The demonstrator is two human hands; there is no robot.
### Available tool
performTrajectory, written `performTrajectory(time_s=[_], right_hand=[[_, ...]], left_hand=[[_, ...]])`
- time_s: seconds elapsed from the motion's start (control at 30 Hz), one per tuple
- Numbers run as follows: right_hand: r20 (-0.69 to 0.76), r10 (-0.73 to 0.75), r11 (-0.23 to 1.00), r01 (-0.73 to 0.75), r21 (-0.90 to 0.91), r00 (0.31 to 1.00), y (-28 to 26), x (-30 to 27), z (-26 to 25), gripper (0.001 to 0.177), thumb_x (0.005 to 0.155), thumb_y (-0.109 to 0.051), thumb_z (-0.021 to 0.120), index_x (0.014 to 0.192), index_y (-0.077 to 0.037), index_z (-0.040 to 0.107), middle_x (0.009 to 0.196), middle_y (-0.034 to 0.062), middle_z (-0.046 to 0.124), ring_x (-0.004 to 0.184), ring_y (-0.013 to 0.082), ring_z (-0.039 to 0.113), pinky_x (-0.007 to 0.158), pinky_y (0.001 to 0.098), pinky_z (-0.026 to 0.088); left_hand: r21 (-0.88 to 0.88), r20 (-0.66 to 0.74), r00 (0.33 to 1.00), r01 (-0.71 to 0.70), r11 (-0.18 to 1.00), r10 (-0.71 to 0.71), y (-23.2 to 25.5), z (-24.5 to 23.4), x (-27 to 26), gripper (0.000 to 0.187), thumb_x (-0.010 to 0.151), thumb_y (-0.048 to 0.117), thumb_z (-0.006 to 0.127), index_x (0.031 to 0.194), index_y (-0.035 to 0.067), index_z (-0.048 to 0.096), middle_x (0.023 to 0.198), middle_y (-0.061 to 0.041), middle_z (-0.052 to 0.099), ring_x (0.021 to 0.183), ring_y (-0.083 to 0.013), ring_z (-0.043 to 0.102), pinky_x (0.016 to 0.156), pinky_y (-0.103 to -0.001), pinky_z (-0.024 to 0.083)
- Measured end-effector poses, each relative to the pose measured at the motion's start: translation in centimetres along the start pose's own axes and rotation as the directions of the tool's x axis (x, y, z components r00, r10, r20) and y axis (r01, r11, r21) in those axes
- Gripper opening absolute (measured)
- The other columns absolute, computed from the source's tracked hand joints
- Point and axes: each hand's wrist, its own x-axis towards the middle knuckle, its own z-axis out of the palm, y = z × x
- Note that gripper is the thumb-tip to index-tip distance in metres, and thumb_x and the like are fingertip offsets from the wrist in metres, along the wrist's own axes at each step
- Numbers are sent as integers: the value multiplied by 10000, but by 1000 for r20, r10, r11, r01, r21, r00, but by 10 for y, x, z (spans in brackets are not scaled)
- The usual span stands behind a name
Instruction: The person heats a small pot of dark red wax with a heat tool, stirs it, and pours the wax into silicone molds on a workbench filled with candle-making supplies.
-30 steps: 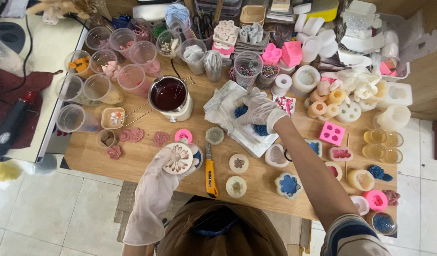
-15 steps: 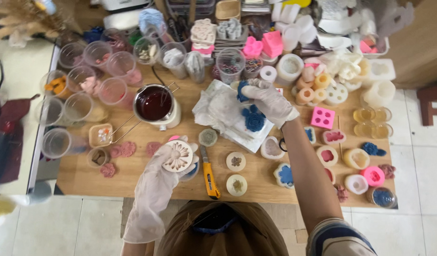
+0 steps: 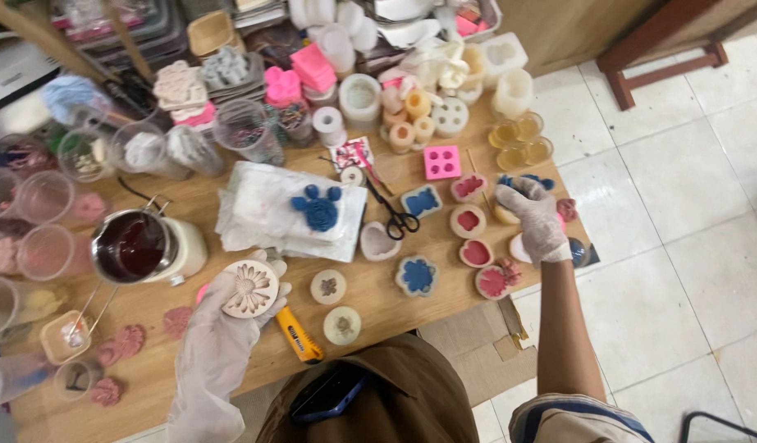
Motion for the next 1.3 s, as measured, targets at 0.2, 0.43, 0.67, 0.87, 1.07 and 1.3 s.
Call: performTrajectory(time_s=[0.2,0.43,0.67,0.87,1.07,1.3], right_hand=[[-75,-81,668,-2,-745,994,17,38,-14,532,770,-230,881,1189,35,689,1321,145,567,1138,239,634,999,305,534],[290,-118,43,296,-954,950,87,37,31,769,646,-411,906,1302,-101,651,1439,210,475,1322,445,469,1106,459,428],[257,-106,137,270,-953,961,85,35,30,1152,617,-438,940,1559,-134,348,1584,266,278,1431,493,283,1134,508,321],[313,-411,206,421,-883,856,72,52,67,972,835,-484,889,1596,-166,374,1609,231,333,1502,468,366,1190,564,311],[513,-389,266,626,-733,765,10,22,221,934,831,-476,806,1610,-179,386,1578,243,422,1393,456,482,1152,497,401],[664,-540,-270,640,-719,518,60,1,298,769,837,-722,635,1421,-226,570,1384,219,555,1231,405,545,976,615,391]], left_hand=[[59,-32,999,5,998,-3,-21,44,-1,506,1002,261,478,1414,-28,532,1372,-202,636,1228,-355,630,1006,-500,531],[45,-64,996,-66,997,69,-33,50,-11,509,1011,257,478,1424,-39,501,1331,-234,630,1201,-349,641,1031,-518,516],[11,-146,989,-2,1000,4,-46,30,-12,440,1030,273,466,1337,-38,515,1299,-270,647,1152,-362,647,1059,-502,503],[-101,-81,988,-136,986,128,-46,21,-8,404,1000,214,491,1291,-63,536,1320,-223,626,1203,-348,650,1015,-542,540],[-57,-139,978,-166,984,157,-23,3,-25,433,1018,215,479,1309,-99,545,1285,-313,665,1128,-429,661,975,-511,547],[-76,-129,980,-162,984,152,-8,-21,-40,488,1008,246,417,1385,-39,537,1307,-256,664,1136,-382,669,987,-480,519]])
